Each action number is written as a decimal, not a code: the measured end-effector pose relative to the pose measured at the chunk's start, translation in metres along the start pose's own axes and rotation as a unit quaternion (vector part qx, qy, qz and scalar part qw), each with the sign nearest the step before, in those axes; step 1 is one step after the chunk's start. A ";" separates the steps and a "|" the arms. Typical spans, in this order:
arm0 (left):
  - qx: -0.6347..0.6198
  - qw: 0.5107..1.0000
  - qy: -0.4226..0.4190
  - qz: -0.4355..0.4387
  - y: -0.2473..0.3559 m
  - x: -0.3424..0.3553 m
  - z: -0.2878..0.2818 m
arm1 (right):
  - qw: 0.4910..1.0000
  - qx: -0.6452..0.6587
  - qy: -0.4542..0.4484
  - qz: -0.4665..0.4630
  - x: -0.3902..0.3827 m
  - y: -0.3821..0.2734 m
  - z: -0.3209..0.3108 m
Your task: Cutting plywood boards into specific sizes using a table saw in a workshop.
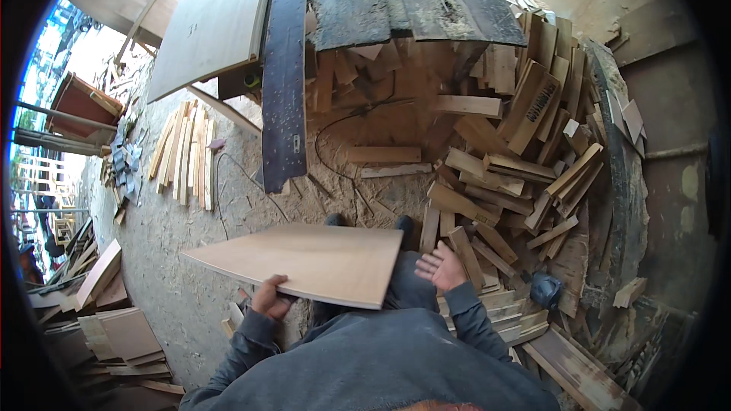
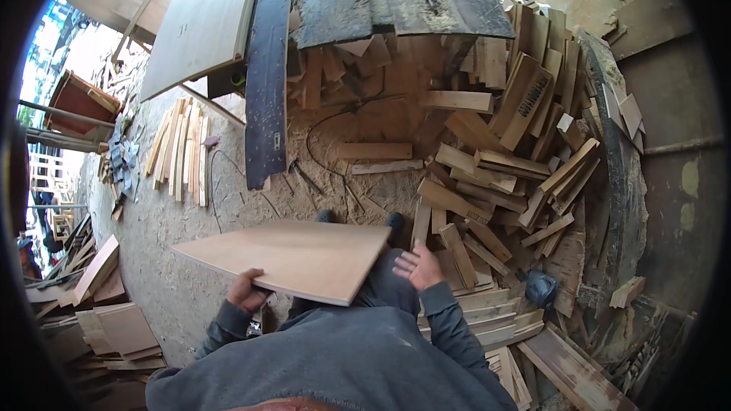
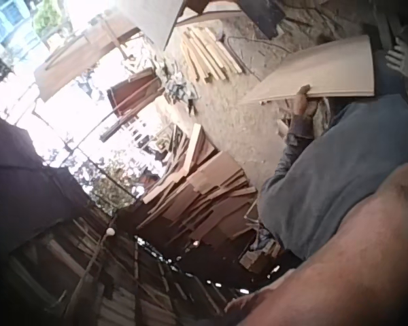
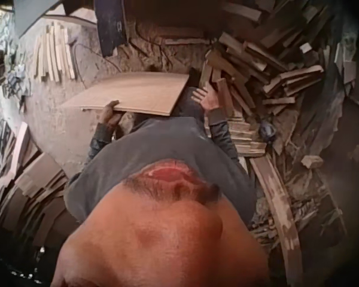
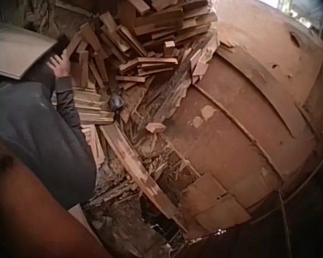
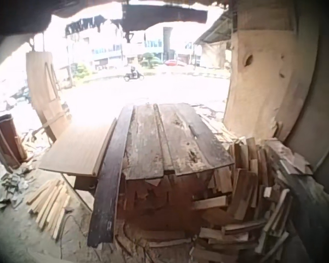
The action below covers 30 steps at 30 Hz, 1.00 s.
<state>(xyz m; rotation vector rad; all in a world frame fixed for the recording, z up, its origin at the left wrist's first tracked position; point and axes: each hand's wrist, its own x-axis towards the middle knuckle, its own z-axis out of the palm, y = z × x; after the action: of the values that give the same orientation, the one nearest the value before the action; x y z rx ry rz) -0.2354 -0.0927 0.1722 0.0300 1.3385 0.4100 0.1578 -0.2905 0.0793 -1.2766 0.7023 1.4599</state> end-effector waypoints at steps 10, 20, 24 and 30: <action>0.126 0.933 -0.110 -0.320 -0.143 -0.003 0.180 | 0.993 0.016 0.015 -0.117 -0.090 0.027 -0.182; 0.348 0.854 -0.232 -0.310 -0.162 -0.104 0.340 | 0.920 0.288 0.052 -0.261 -0.254 0.017 -0.189; 0.417 0.816 -0.347 -0.199 -0.164 -0.135 0.349 | 0.836 0.363 0.207 -0.355 -0.264 0.034 -0.179; 0.387 0.825 -0.400 -0.093 -0.141 -0.140 0.342 | 0.750 0.124 0.263 -0.594 -0.192 0.024 -0.221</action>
<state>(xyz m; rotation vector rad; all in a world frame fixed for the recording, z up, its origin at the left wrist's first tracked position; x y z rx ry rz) 0.1033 -0.1940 0.3499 0.6771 0.5743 -0.3307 0.1937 -0.5575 0.1973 -1.4688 0.2507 -0.0564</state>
